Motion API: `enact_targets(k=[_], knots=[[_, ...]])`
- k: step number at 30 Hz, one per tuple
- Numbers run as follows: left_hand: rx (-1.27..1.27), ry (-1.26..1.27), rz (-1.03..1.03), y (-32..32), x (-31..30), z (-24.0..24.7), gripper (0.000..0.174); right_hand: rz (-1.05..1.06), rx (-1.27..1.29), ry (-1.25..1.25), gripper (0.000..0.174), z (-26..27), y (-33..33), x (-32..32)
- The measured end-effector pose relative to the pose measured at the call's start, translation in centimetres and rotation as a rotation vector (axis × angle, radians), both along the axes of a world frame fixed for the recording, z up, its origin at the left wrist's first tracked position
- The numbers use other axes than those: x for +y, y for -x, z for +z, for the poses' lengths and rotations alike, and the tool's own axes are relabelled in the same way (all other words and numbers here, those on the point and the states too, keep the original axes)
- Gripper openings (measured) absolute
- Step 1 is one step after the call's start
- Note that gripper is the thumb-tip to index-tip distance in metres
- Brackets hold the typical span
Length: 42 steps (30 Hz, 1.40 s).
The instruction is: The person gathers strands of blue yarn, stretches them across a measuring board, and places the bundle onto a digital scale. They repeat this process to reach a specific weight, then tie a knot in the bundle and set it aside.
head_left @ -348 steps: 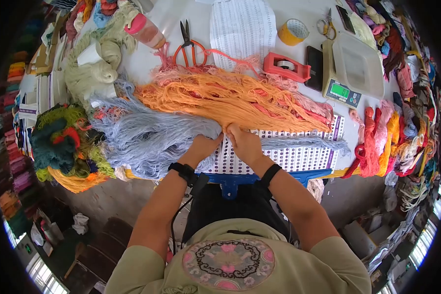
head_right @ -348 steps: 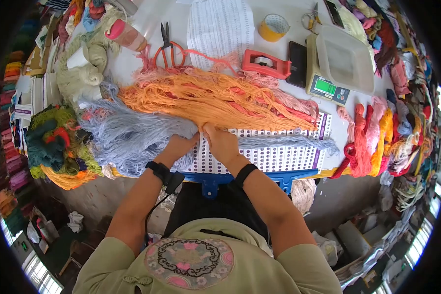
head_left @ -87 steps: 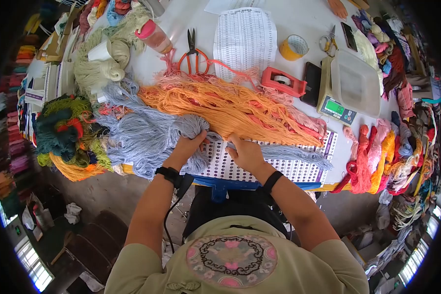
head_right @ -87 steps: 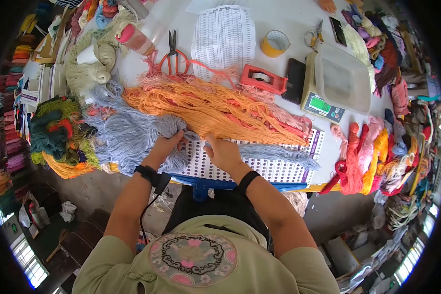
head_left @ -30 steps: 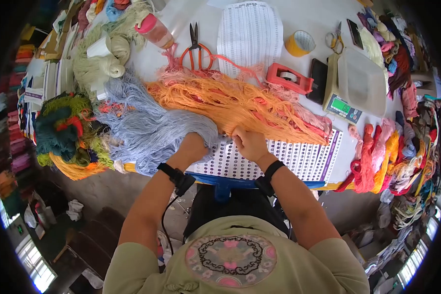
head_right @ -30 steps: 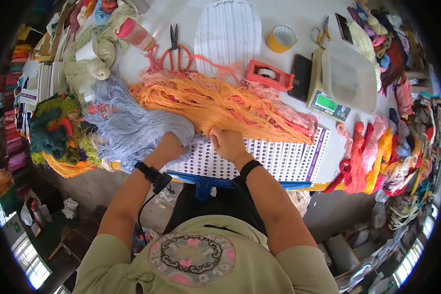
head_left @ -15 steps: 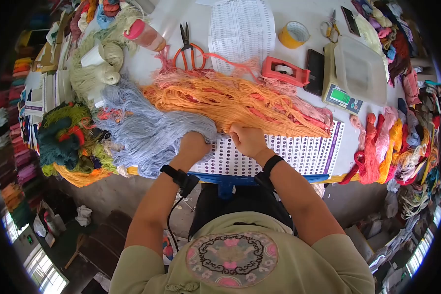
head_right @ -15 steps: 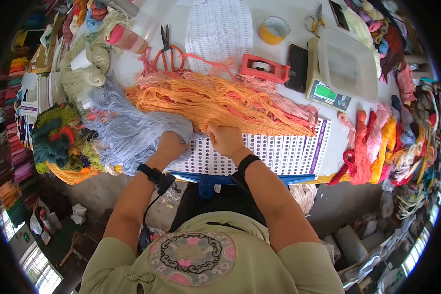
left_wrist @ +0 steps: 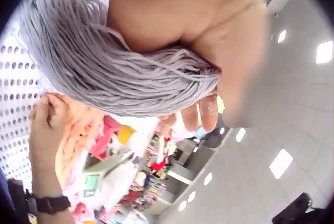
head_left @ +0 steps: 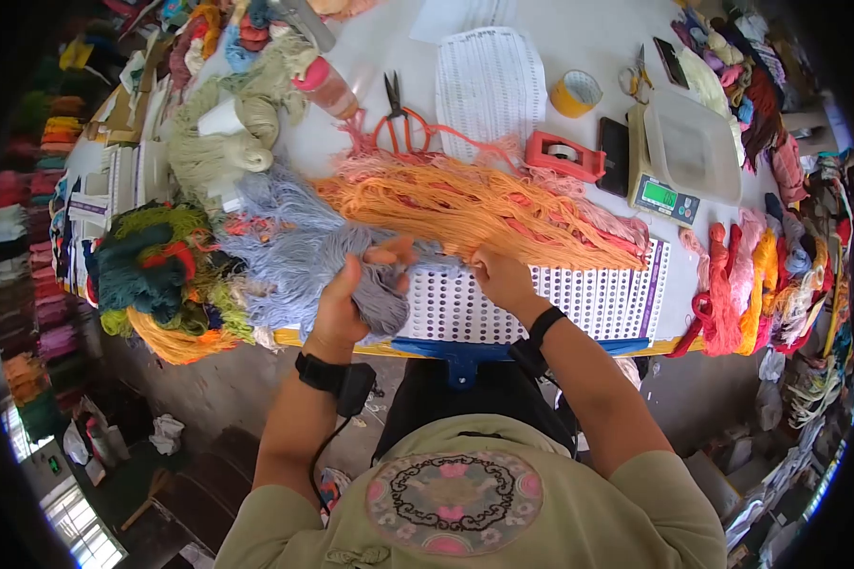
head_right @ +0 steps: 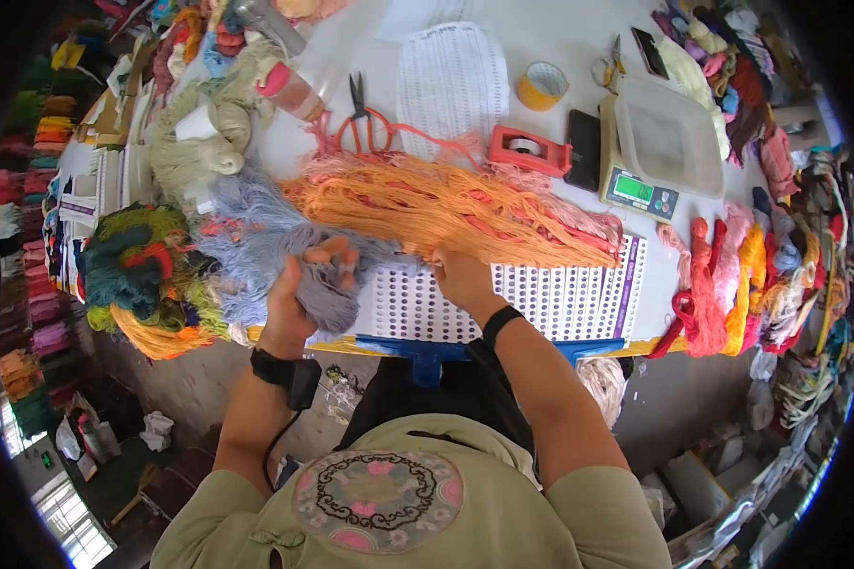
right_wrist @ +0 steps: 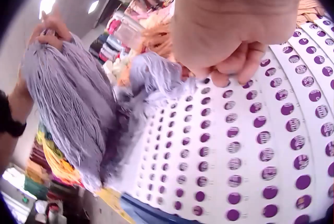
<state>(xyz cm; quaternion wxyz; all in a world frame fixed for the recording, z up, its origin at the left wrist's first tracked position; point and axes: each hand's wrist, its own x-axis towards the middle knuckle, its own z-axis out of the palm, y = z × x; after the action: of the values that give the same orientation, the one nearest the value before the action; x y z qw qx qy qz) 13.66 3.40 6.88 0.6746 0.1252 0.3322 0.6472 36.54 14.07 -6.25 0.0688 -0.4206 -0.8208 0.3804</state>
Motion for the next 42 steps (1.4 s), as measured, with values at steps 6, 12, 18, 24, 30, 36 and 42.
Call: enact_targets(k=[6, 12, 18, 24, 30, 36, 42], knots=[[0.052, -0.316, -0.079, 0.2, -2.7, 4.8, 0.051, -0.291, 0.453, 0.357, 0.028, 11.5, 5.2, -3.9], [0.363, -0.393, -0.241, 1.8, -6.0, 6.9, 0.054, -0.026, 0.846, 0.726, 0.022, 19.0, 8.7, -7.7], [0.171, -0.421, -0.238, 2.9, -8.1, 9.3, 0.053, -0.085, 0.703, 0.888, 0.017, 23.0, 7.9, -9.8], [-0.059, -0.254, -0.357, 3.6, -8.7, 13.0, 0.060, -0.189, 0.746, -0.068, 0.013, 22.2, 4.3, -8.5], [0.222, -0.123, 0.123, 12.6, -10.7, 9.2, 0.045, -0.569, 1.418, 0.630, 0.014, 21.3, -7.6, -3.3], [0.338, -0.212, 0.511, 16.4, -12.5, 15.7, 0.033, -1.321, 0.915, -0.328, 0.020, 26.5, -23.3, 1.5], [0.207, -0.022, -0.031, 10.4, -8.5, 5.0, 0.040, -0.861, 0.575, -0.530, 0.018, 18.4, -24.4, 5.6]])
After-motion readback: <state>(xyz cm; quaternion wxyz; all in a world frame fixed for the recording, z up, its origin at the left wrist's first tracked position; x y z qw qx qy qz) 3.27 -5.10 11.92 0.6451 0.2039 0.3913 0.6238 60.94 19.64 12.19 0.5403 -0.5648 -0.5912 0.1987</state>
